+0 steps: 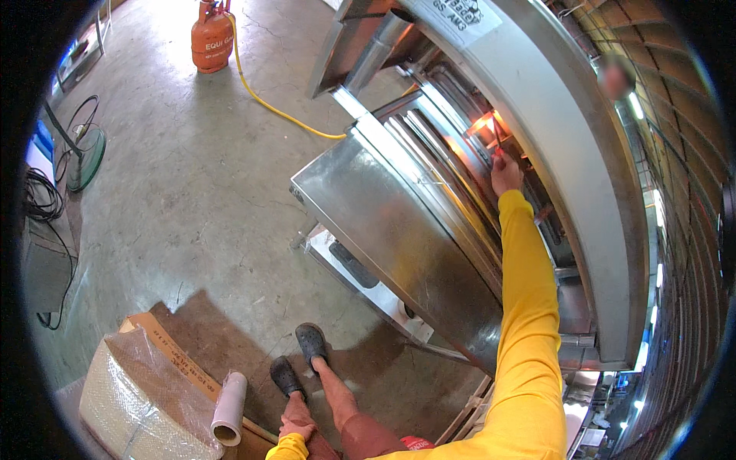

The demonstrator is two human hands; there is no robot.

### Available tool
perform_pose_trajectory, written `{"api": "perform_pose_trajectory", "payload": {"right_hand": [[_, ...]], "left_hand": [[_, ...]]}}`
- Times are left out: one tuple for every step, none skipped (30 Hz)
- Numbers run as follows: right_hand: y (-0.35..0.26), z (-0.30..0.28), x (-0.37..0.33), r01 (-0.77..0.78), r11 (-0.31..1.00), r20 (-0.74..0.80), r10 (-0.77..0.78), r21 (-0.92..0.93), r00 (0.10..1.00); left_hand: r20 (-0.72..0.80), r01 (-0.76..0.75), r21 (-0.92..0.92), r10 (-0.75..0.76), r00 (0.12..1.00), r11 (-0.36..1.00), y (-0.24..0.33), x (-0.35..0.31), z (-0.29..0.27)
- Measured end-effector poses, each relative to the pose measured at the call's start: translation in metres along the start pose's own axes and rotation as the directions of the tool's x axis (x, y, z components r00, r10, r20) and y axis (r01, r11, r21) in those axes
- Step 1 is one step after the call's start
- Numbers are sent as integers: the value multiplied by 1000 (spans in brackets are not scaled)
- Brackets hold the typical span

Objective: The person retrieves a long-reach lighter, ignites it, and lights each burner on a three-burner commercial gas stove. The person adjusts the knobs to control the flame and confirms ignition on all burners.

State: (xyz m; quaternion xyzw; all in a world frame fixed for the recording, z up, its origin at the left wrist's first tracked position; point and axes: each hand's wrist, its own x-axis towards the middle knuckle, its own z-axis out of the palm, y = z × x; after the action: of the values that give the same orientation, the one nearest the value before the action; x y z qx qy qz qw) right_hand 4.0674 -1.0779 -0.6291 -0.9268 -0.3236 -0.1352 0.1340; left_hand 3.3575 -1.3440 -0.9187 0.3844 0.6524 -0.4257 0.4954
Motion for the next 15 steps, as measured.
{"api": "perform_pose_trajectory", "payload": {"right_hand": [[-1,2,3,38,999,-45,-39,-34,998],[-3,6,7,47,991,-16,-50,-128,999],[-3,8,7,69,994,-10,-70,-83,997],[-3,11,6,71,996,-1,-71,-60,997],[0,13,1,70,997,6,-69,-38,998],[5,13,-4,-14,997,45,17,-71,999],[13,10,-14,-49,996,27,51,-81,998],[23,8,-26,-73,993,10,75,-91,997],[33,5,-36,-128,985,1,129,-115,992],[40,1,-37,-162,983,59,168,-87,984],[45,-1,-38,-71,996,16,72,-48,997],[48,-1,-39,-23,999,-21,22,-36,1000],[52,-1,-41,22,999,-54,-24,-26,998],[57,-2,-42,2,998,-19,-3,-63,1000],[62,-4,-42,-20,995,17,21,-100,1000]], "left_hand": [[4,-16,21,16,1000,1000,-2,0,0],[-6,-32,40,32,999,999,-4,1,0],[-7,-39,62,40,999,997,-6,1,0],[-7,-56,59,56,998,997,-8,2,0],[5,-64,63,64,998,996,-10,2,0],[14,-73,66,72,997,995,-12,3,0],[19,-72,82,71,997,994,-14,3,1],[24,-70,95,68,997,993,-16,2,4],[24,-61,120,58,998,991,-18,2,6],[31,-63,137,59,998,989,-20,1,9],[30,-59,157,55,998,986,-22,0,12],[43,-54,184,47,998,982,-24,0,15],[49,-50,174,42,998,983,-26,-1,20],[69,-44,175,32,997,984,-29,-1,22],[77,-17,199,1,997,980,-32,-1,26]]}}
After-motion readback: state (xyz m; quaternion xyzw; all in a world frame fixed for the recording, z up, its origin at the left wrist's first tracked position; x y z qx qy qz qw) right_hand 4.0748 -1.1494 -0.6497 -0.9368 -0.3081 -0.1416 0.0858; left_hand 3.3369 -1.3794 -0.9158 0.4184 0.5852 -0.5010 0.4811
